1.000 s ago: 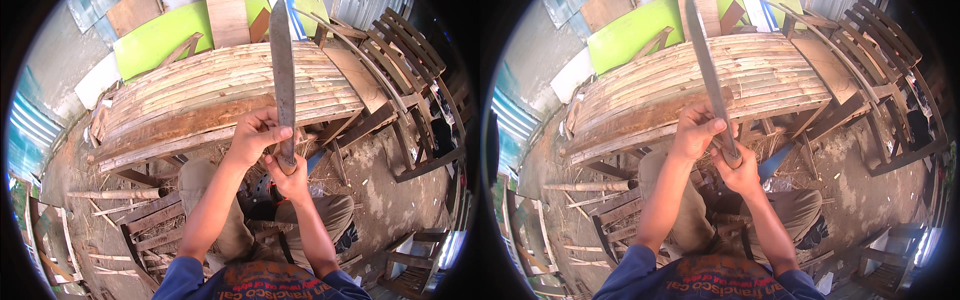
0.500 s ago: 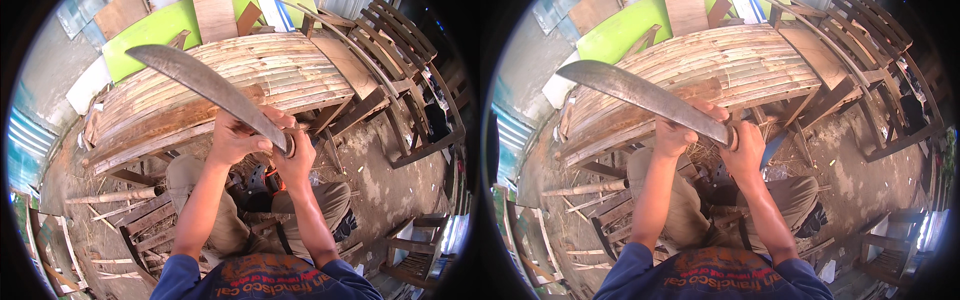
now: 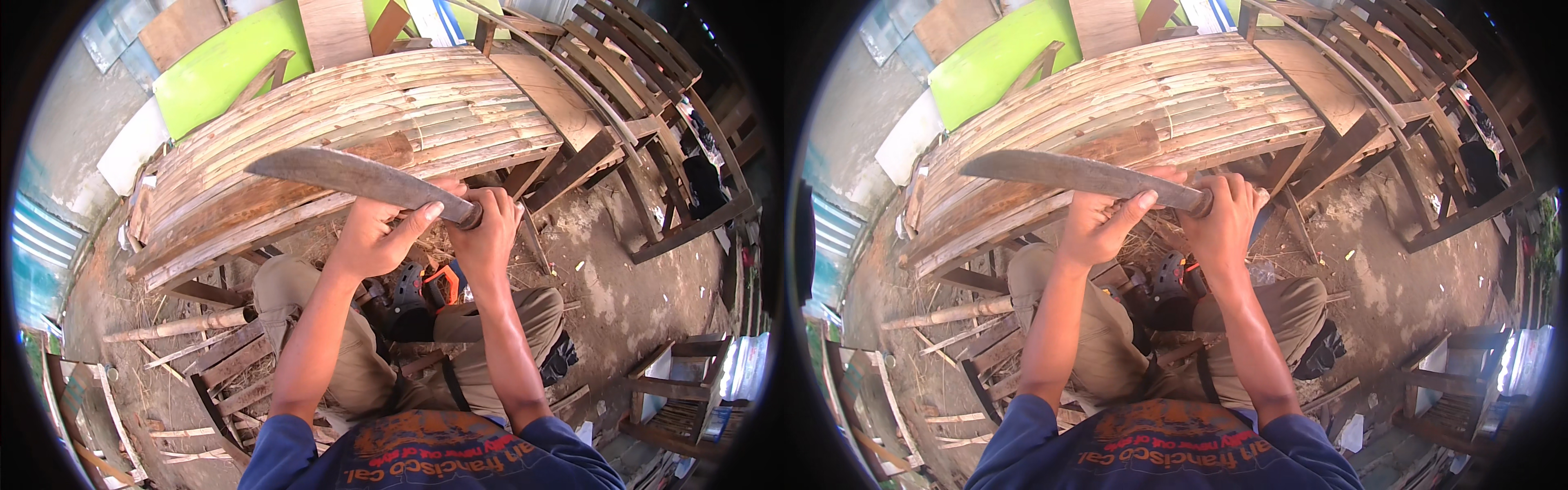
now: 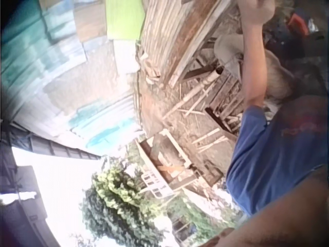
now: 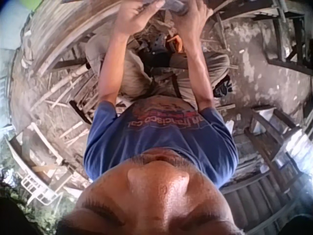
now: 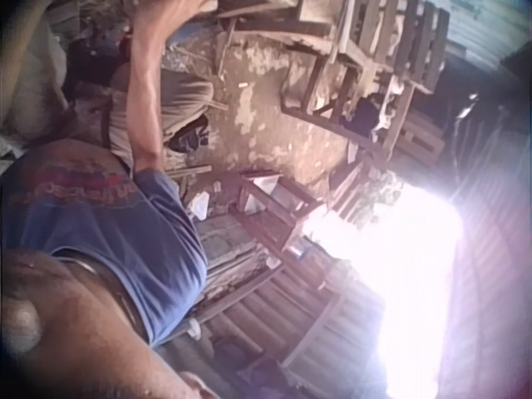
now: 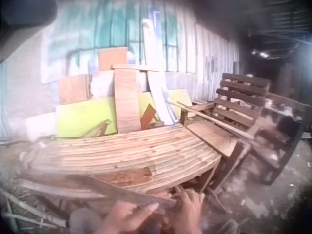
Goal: The person uses a machete to repeatedly strike and shape a small piece of wood held on a workbench. They then switch to a hand saw to cut the same piece of wood.
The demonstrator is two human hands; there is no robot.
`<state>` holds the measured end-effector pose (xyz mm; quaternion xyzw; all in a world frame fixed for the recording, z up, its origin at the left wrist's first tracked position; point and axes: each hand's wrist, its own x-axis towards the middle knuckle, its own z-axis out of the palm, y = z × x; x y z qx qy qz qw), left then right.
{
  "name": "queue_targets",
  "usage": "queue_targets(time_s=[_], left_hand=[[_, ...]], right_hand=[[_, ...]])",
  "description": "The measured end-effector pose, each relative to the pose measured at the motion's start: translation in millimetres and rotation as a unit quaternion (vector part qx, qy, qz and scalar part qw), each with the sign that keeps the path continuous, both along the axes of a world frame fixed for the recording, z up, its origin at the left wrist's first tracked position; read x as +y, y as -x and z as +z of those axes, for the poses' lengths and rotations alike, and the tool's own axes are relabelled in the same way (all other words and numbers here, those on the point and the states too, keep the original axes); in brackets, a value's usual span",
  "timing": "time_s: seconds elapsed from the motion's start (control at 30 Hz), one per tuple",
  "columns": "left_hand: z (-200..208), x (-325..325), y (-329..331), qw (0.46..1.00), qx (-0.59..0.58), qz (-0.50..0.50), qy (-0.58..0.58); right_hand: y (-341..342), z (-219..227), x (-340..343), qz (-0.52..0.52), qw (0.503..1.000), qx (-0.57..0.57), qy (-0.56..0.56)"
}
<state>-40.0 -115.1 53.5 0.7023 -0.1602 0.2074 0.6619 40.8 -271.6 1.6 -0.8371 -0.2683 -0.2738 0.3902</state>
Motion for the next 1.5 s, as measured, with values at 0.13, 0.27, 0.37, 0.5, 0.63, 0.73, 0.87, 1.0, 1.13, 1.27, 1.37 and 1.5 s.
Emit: queue_targets(time_s=[0.13,0.27,0.37,0.5,0.63,0.73,0.87,1.0,1.13,1.27,1.37,1.5], left_hand=[[13,-6,6,0.988,0.015,-0.009,-0.154],[3,-18,2,0.980,-0.061,-0.077,-0.172],[0,-20,3,0.978,-0.063,-0.096,-0.176],[-7,-21,5,0.978,-0.060,-0.090,-0.180],[-12,-21,15,0.980,-0.075,-0.069,-0.171],[-12,-24,24,0.984,-0.047,-0.040,-0.165],[-19,-22,26,0.982,-0.059,-0.023,-0.178],[-24,-23,29,0.981,-0.073,0.004,-0.182],[-34,-21,25,0.981,-0.057,0.055,-0.179],[-34,-13,29,0.981,0.070,0.117,-0.137],[-30,-2,30,0.962,0.184,0.168,-0.113],[-25,1,28,0.954,0.190,0.176,-0.151]], right_hand=[[-18,-7,-4,0.029,0.993,-0.087,-0.078],[-26,0,-16,0.028,0.991,-0.112,-0.072],[-25,-4,-24,0.010,0.992,-0.110,-0.066],[-27,-18,-28,-0.011,0.988,-0.132,-0.077],[-27,-19,-27,-0.023,0.985,-0.137,-0.101],[-24,-18,-23,-0.016,0.984,-0.135,-0.115],[-24,-30,-16,-0.004,0.984,-0.119,-0.132],[-16,-45,-6,0.011,0.989,-0.050,-0.138],[-6,-76,3,0.043,0.988,0.067,-0.133],[17,-79,7,0.121,0.941,0.300,-0.098],[30,-80,16,0.183,0.905,0.378,-0.070],[40,-90,17,0.274,0.858,0.428,-0.075]])
